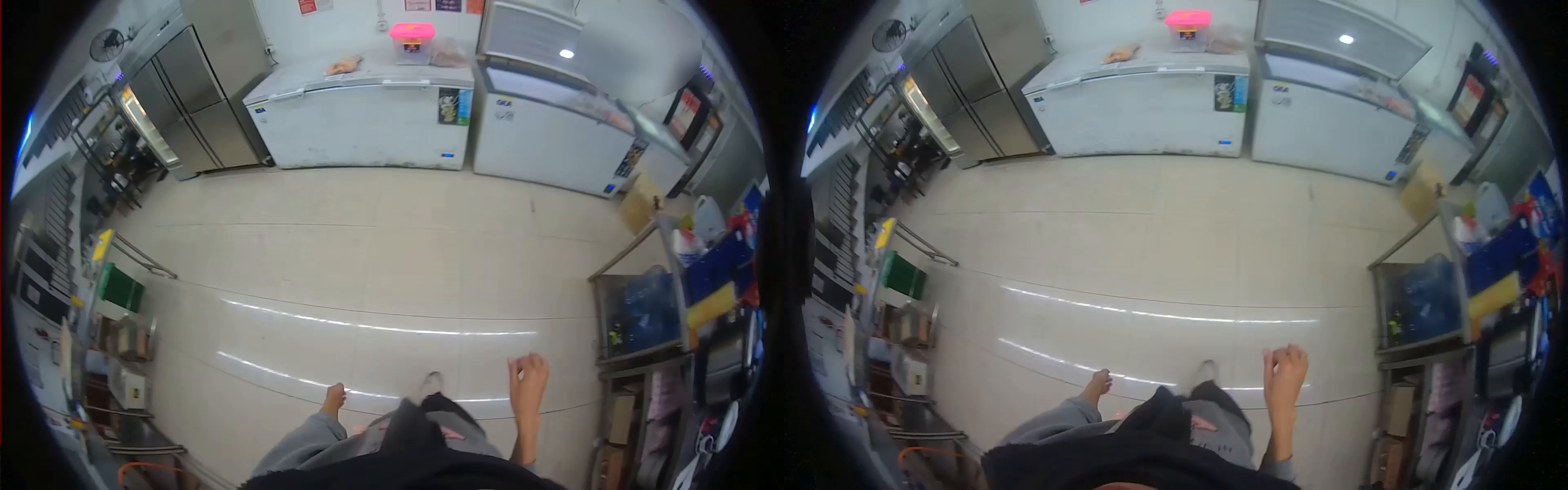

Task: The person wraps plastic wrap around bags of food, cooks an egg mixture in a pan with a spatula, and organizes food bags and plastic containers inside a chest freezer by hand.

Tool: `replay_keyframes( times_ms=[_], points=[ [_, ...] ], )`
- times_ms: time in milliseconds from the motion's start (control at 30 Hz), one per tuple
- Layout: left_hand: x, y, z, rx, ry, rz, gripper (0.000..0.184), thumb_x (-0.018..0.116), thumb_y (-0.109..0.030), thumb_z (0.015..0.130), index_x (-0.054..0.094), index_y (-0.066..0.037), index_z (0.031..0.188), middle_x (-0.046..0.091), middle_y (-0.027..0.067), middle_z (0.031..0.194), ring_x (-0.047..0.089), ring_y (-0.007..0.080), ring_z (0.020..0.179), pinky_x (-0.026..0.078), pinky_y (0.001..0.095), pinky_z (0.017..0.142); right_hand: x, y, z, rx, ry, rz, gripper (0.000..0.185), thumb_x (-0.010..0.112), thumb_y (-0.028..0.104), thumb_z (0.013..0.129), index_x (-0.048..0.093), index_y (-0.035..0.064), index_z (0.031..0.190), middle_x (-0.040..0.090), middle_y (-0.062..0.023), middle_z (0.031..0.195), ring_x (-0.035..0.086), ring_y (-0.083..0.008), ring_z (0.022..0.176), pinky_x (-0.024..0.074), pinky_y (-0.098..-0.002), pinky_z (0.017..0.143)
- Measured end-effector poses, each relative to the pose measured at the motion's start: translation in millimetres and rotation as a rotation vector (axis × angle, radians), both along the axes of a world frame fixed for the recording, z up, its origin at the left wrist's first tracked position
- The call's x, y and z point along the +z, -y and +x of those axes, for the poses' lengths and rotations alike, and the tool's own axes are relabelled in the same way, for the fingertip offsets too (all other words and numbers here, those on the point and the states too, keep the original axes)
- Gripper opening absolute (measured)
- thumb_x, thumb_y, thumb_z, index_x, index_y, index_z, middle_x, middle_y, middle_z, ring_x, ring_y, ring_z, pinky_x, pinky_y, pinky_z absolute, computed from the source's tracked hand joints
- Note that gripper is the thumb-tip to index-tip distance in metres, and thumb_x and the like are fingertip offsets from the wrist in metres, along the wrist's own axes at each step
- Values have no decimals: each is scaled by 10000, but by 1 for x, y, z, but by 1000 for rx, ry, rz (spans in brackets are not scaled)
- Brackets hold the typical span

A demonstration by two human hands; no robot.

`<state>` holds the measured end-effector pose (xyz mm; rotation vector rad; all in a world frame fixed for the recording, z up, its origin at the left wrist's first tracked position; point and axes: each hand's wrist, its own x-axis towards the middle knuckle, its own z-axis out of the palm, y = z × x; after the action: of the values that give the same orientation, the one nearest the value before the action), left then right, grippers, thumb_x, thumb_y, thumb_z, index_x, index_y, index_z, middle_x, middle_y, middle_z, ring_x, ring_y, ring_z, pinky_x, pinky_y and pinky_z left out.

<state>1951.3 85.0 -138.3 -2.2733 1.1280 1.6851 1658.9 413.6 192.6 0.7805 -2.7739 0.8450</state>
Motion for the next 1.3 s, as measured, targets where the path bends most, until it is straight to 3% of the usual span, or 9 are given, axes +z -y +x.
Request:
replay_keyframes(
  times_ms=[200,267,333,433,567,633,867,1167,1300],
  points=[
    [66,28,-8,-10,-248,-97,325,433,-269,845,517,-108,1114,582,55,1055,556,189,859,447,331,713,14,158,-134,253,-5,-170,134,664,93,712,553,31,752,540,-125,869,492,-321,962,382,-415,816],
    [50,23,-30,211,-162,12,276,483,-294,847,537,-118,1052,606,44,919,559,138,719,436,255,556,12,214,-173,492,63,-212,127,657,65,692,553,39,760,542,-120,866,492,-313,969,383,-411,826],
    [34,20,-28,-73,-345,144,245,488,-339,854,533,-143,995,578,23,874,544,143,720,452,310,626,10,269,-208,609,94,-260,126,650,67,691,556,38,770,543,-114,873,488,-316,980,380,-418,838],
    [8,50,-66,28,-561,426,269,498,-370,845,541,-158,1005,567,15,905,542,160,719,457,332,661,8,336,-236,775,110,-269,118,637,68,700,574,39,795,556,-96,900,470,-320,1022,362,-426,874],
    [45,176,-241,-430,-332,135,297,515,-337,836,554,-117,1032,566,6,846,541,163,721,446,336,603,7,385,-289,898,84,-141,152,621,137,723,593,16,809,561,-84,903,406,-345,1103,318,-465,922],
    [21,247,-327,-313,-191,33,326,515,-314,830,551,-75,1049,614,67,872,571,195,695,436,323,533,8,392,-326,836,126,-147,142,619,146,732,603,18,791,563,-82,903,404,-345,1106,318,-464,923],
    [42,394,-667,-761,-180,-310,364,526,-328,795,575,-23,986,641,78,843,588,148,654,438,246,496,-50,374,-488,432,358,-101,191,601,201,782,645,16,767,607,-90,865,472,-332,1029,338,-454,902],
    [75,290,-972,-1044,-450,171,337,481,-331,860,523,-117,1117,599,34,977,579,154,850,462,297,688,-26,348,-778,40,245,-137,160,645,56,671,574,65,814,557,-128,888,494,-332,911,369,-433,826],
    [85,289,-1064,-1194,-650,-52,324,516,-299,849,547,-96,1100,603,25,966,566,132,806,442,262,643,5,364,-898,67,109,-135,218,639,66,683,553,79,883,534,-125,912,478,-323,938,362,-429,826]
  ],
)
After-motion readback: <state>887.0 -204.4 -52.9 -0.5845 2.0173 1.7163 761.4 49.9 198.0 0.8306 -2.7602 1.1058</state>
